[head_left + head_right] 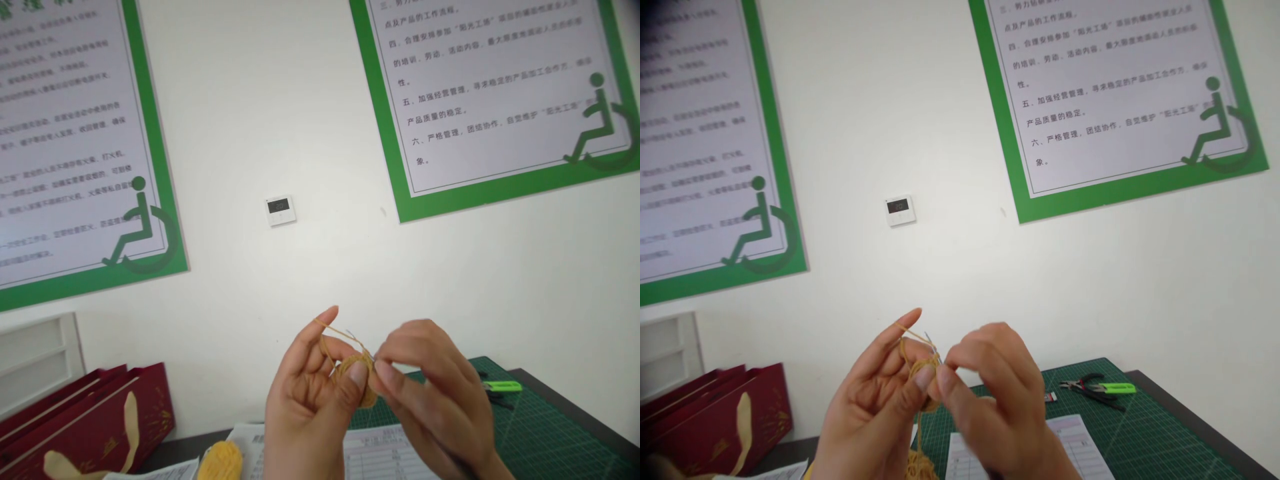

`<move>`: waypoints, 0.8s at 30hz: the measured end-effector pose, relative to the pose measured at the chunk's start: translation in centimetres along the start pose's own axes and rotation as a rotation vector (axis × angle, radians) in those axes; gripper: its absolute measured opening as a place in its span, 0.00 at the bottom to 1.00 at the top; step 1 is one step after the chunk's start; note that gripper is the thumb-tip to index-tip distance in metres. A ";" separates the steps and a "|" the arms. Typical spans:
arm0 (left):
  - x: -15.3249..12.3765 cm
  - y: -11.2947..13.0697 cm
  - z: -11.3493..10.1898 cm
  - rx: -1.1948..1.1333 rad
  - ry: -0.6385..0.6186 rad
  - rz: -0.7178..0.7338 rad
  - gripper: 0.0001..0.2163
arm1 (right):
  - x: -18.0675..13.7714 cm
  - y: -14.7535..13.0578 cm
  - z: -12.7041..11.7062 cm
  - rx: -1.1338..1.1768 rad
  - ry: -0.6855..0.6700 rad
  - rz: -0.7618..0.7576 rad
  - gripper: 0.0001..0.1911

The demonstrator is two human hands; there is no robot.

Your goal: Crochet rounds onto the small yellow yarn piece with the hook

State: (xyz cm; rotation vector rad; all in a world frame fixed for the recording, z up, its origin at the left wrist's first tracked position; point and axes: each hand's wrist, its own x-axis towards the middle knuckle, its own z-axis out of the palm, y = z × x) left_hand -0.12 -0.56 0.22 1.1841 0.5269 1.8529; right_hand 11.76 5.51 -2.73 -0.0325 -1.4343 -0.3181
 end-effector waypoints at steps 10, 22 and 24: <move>0.2 1.1 -1.0 -0.110 -0.125 -0.284 0.22 | 0.0 -1.0 1.6 0.679 0.351 0.513 0.06; 0.0 -0.5 0.1 0.115 -0.021 0.094 0.16 | 0.0 -0.9 1.6 0.811 0.186 0.843 0.08; 0.0 -0.4 0.1 0.116 -0.004 0.095 0.16 | -0.2 -0.7 1.5 0.753 0.181 0.777 0.06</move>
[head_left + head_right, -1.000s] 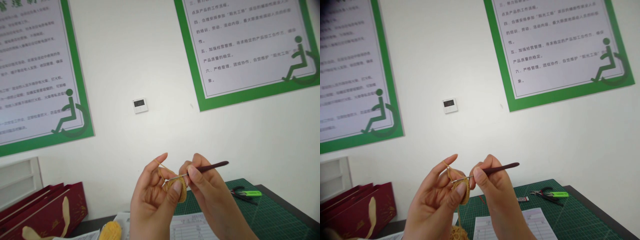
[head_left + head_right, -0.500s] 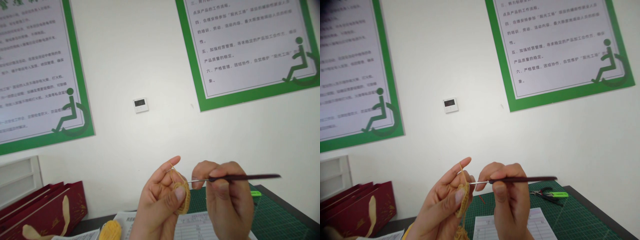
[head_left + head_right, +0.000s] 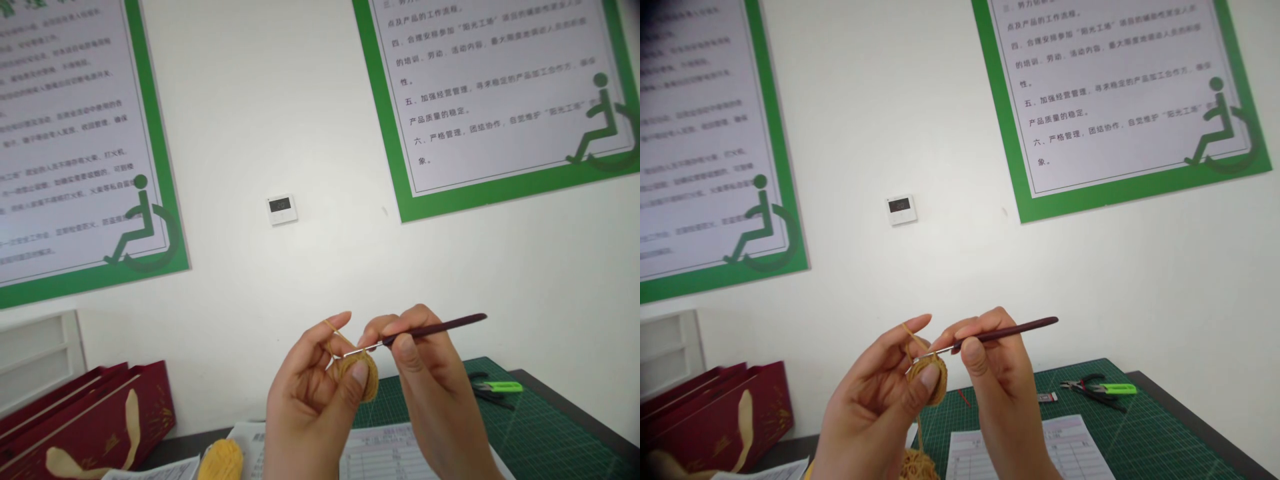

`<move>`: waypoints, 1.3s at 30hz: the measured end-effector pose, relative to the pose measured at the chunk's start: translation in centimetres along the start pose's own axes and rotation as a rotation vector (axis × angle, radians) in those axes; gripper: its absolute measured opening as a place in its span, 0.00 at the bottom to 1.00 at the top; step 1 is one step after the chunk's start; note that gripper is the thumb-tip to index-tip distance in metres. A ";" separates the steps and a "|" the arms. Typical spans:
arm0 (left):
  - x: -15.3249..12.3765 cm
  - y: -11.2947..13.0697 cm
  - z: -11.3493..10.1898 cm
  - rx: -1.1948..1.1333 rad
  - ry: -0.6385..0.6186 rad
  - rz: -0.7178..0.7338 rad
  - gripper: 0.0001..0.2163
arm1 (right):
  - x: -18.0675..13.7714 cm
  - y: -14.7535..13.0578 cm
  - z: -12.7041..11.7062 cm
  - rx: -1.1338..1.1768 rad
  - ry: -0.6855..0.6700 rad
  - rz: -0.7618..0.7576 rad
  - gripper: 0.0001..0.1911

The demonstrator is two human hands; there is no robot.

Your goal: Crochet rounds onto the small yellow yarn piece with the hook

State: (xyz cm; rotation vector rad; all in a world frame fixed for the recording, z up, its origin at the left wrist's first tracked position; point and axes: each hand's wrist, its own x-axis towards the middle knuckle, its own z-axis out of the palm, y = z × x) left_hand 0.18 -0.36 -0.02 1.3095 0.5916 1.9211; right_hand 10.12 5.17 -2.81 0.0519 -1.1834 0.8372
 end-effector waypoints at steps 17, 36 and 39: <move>0.1 0.1 -0.3 0.037 -0.013 0.017 0.16 | 0.8 -1.2 -0.8 -0.138 -0.074 -0.224 0.04; -0.1 0.1 -0.2 0.089 0.002 0.055 0.16 | 0.7 -2.7 -1.3 -0.581 -0.201 -0.575 0.08; -0.2 0.1 -0.2 0.088 -0.002 0.045 0.16 | 0.9 -3.2 -1.1 -0.687 -0.214 -0.657 0.07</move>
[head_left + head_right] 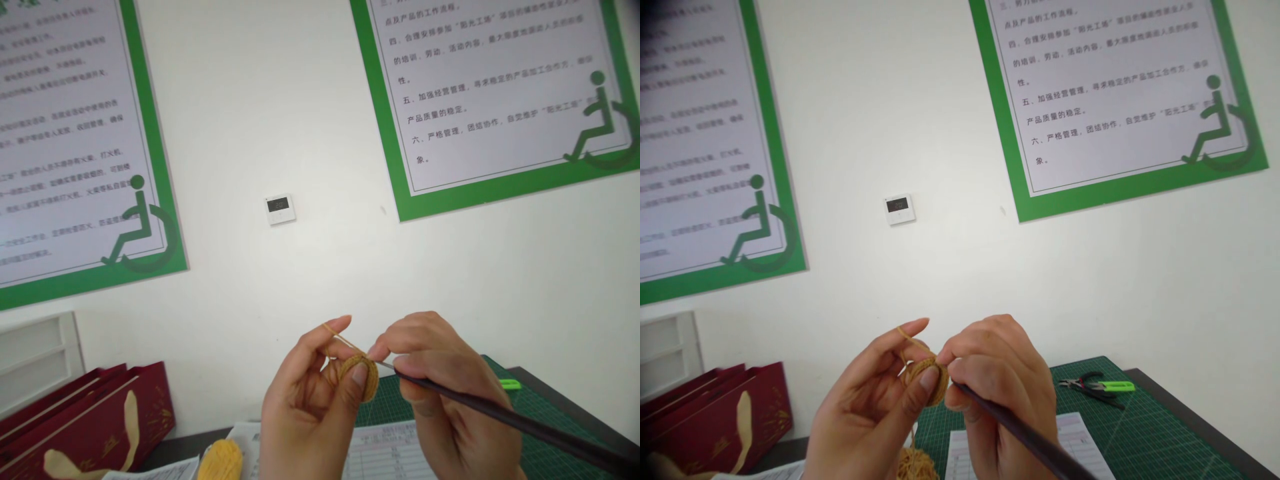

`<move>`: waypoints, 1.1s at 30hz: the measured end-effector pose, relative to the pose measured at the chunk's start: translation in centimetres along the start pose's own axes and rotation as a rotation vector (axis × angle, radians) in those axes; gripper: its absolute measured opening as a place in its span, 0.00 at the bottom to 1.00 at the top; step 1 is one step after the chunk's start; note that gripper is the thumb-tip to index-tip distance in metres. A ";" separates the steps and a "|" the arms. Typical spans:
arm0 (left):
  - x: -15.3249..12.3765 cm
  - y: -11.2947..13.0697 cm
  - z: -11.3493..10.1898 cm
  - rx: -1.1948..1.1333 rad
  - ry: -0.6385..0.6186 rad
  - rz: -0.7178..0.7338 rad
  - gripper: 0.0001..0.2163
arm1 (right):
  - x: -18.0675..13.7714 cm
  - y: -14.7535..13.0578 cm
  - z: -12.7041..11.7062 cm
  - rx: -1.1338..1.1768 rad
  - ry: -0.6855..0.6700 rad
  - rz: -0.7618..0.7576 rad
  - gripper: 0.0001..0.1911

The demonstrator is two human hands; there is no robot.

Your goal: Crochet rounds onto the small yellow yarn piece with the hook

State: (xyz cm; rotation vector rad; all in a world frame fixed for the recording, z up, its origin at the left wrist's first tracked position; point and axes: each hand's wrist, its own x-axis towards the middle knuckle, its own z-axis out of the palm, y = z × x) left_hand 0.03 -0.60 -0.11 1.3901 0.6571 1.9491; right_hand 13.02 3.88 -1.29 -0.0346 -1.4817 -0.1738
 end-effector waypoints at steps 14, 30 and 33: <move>0.7 0.5 -0.9 -0.149 -0.094 -0.206 0.20 | -1.1 1.4 0.7 0.100 0.014 -0.038 0.11; 0.1 -0.2 0.4 -0.040 0.011 0.013 0.21 | -1.7 -0.3 1.3 -0.077 0.193 0.106 0.07; 0.2 -0.2 0.2 -0.082 -0.019 -0.023 0.20 | -1.6 -0.1 1.0 0.156 0.264 0.480 0.08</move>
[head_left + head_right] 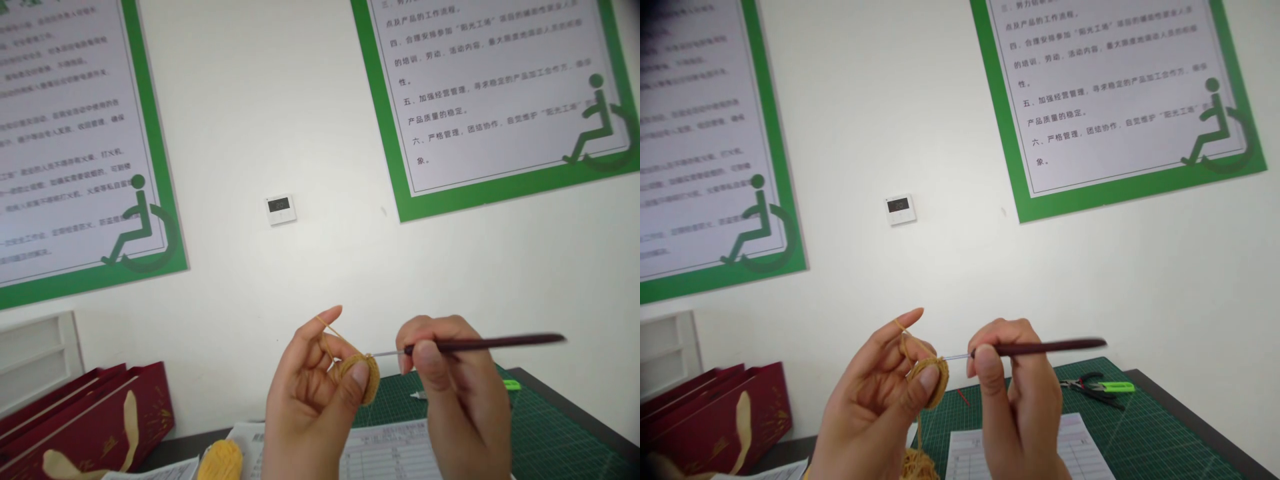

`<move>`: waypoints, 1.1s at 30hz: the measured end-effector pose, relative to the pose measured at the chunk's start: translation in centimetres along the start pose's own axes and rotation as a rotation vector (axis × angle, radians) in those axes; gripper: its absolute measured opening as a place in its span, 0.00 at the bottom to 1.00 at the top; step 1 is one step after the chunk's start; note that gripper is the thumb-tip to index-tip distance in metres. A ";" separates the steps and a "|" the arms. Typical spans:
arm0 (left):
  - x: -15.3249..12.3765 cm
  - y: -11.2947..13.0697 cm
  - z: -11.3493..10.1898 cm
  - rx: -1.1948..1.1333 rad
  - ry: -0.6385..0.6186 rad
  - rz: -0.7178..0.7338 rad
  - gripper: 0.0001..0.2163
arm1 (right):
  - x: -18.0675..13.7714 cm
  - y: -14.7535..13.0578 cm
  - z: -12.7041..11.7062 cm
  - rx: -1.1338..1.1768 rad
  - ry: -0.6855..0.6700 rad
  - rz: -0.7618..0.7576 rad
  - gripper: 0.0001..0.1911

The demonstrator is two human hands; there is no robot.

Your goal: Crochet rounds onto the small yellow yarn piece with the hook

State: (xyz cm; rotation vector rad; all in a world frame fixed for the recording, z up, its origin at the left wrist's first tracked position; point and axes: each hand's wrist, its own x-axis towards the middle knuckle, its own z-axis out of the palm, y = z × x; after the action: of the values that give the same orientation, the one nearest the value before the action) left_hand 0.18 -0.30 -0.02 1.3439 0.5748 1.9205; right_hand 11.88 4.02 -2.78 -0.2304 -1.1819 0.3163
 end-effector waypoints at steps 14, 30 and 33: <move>0.0 0.0 0.0 -0.070 0.057 -0.038 0.19 | 0.9 1.1 0.2 0.114 -0.228 -0.164 0.08; 0.6 1.4 -1.5 -0.226 -0.158 -0.380 0.18 | -0.2 0.5 2.0 0.835 -0.120 0.508 0.14; 0.4 0.9 -1.1 -0.184 -0.118 -0.283 0.15 | 0.4 0.0 1.8 0.899 -0.206 0.712 0.19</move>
State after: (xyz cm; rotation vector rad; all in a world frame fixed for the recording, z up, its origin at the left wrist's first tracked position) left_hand -1.21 -0.50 0.48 1.1809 0.4881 1.6124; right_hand 10.33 4.21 -1.81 0.1908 -1.0164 1.4761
